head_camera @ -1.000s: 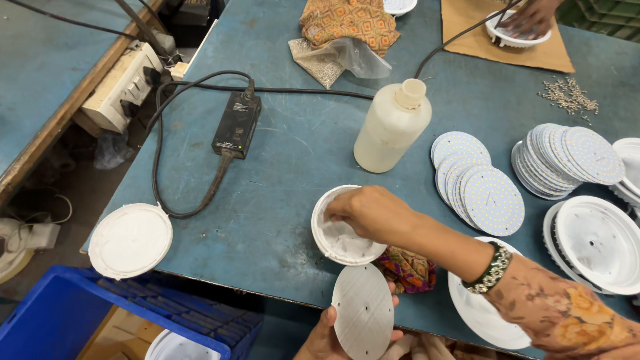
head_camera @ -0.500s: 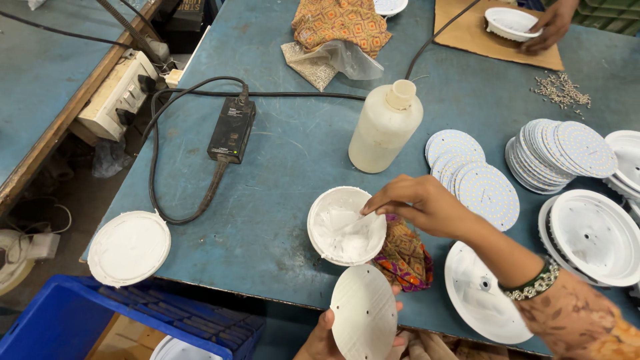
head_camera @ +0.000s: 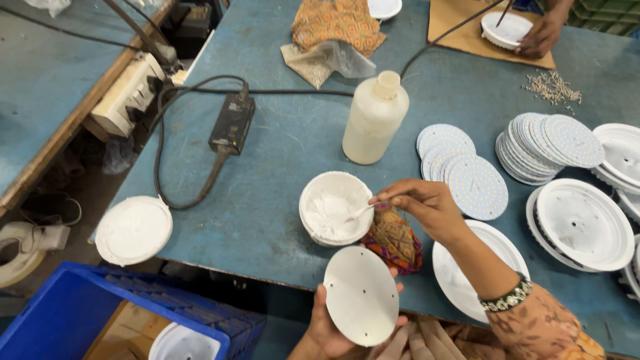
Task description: The person repeatedly scoops white paste from a container and spreads it onto circular LED modules using a small spatula. They handle each module one at a time, applying the compound to the center and edges, then placing the treated modules into a cardboard box.
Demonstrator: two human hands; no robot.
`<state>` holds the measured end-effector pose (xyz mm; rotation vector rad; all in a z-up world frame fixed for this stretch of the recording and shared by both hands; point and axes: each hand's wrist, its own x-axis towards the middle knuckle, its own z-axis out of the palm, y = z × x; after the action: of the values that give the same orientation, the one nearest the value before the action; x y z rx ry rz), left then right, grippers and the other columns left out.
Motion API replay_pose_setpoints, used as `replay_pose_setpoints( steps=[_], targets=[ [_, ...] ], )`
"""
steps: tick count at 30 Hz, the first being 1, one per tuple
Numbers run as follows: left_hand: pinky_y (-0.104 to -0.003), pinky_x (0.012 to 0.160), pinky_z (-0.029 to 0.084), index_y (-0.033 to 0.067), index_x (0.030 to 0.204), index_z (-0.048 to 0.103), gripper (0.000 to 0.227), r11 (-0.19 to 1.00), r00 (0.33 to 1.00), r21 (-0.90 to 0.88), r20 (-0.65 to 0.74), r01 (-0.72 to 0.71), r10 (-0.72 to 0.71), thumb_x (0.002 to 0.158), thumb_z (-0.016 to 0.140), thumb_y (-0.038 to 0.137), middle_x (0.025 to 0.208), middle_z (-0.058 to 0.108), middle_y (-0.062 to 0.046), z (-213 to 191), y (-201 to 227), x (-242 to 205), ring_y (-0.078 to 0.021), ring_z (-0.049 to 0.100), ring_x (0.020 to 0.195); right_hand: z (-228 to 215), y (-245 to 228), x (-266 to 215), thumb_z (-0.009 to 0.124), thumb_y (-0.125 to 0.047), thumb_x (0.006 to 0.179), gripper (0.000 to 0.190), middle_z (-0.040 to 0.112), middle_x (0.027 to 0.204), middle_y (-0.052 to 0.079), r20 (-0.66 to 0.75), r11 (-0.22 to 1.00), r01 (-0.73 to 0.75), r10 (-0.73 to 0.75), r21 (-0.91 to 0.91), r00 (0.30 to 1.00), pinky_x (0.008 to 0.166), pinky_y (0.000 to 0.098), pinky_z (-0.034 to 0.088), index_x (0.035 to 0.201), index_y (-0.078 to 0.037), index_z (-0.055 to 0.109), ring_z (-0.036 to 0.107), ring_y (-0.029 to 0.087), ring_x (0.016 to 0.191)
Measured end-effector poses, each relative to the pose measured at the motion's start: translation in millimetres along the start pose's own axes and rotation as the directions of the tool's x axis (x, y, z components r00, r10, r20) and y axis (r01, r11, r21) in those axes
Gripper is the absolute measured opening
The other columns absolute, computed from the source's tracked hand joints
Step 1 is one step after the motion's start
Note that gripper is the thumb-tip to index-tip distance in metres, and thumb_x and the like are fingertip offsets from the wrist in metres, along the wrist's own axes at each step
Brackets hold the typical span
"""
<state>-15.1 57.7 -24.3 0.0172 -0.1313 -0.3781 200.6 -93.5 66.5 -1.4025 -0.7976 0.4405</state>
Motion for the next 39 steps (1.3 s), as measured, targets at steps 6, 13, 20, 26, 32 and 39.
replay_pose_setpoints(
  steps=[6, 13, 20, 26, 32, 39],
  targets=[
    [-0.074, 0.117, 0.027, 0.0200, 0.162, 0.031, 0.120, 0.990, 1.000, -0.139, -0.002, -0.005, 0.005, 0.068, 0.075, 0.080, 0.163, 0.038, -0.018, 2, -16, 11, -0.0443, 0.034, 0.151, 13, -40, -57, 0.065, 0.002, 0.091, 0.023, 0.080, 0.111, 0.012, 0.039, 0.943, 0.088, -0.080, -0.322, 0.996, 0.082, 0.0333, 0.062, 0.110, -0.001, 0.076, 0.079, 0.020, 0.104],
    [-0.068, 0.125, 0.030, 0.0208, 0.158, 0.036, 0.116, 0.996, 0.997, -0.087, -0.077, -0.021, 0.015, 0.065, 0.074, 0.081, 0.156, 0.043, -0.008, -7, -43, 16, -0.0295, 0.044, 0.146, 60, -57, -119, 0.069, 0.000, 0.081, 0.034, 0.076, 0.115, 0.010, 0.042, 0.585, 0.235, -0.324, -0.776, 0.945, 0.081, 0.0319, 0.059, 0.114, -0.002, 0.073, 0.075, 0.025, 0.098],
    [-0.051, 0.125, 0.033, 0.0141, 0.158, 0.032, 0.124, 1.000, 0.998, 0.024, -0.062, 0.000, 0.001, 0.065, 0.065, 0.089, 0.161, 0.041, -0.014, 12, -59, 28, -0.0288, 0.043, 0.147, 79, -61, -146, 0.068, 0.001, 0.080, 0.035, 0.074, 0.120, 0.008, 0.099, 0.341, 0.277, -0.456, -0.898, 0.885, 0.087, 0.0322, 0.057, 0.115, -0.001, 0.071, 0.074, 0.020, 0.108],
    [-0.052, 0.122, 0.036, 0.0140, 0.159, 0.029, 0.123, 0.998, 0.995, 0.066, -0.103, 0.014, -0.007, 0.067, 0.057, 0.091, 0.156, 0.043, -0.018, 31, -70, 39, -0.0336, 0.044, 0.145, 76, -68, -169, 0.067, 0.007, 0.080, 0.034, 0.075, 0.119, 0.010, 0.057, 0.259, 0.180, -0.421, -0.949, 0.905, 0.080, 0.0304, 0.056, 0.113, 0.001, 0.072, 0.074, 0.019, 0.104],
    [-0.051, 0.118, 0.040, 0.0244, 0.159, 0.032, 0.111, 0.995, 0.987, 0.095, -0.150, -0.038, 0.052, 0.071, 0.060, 0.087, 0.148, 0.047, -0.021, 36, -79, 47, -0.0339, 0.049, 0.137, 70, -70, -187, 0.068, 0.006, 0.073, 0.040, 0.076, 0.117, 0.009, -0.022, 0.322, 0.114, -0.390, -0.940, 0.921, 0.079, 0.0300, 0.056, 0.113, 0.001, 0.073, 0.072, 0.019, 0.094],
    [-0.049, 0.111, 0.044, 0.0323, 0.156, 0.035, 0.104, 0.997, 0.984, 0.068, -0.176, -0.024, 0.036, 0.069, 0.065, 0.082, 0.144, 0.052, -0.017, 47, -80, 56, -0.0325, 0.050, 0.136, 73, -60, -203, 0.070, 0.005, 0.078, 0.034, 0.075, 0.115, 0.011, -0.055, 0.287, 0.086, -0.451, -0.954, 0.891, 0.082, 0.0326, 0.056, 0.113, 0.003, 0.070, 0.075, 0.021, 0.096]
  ],
)
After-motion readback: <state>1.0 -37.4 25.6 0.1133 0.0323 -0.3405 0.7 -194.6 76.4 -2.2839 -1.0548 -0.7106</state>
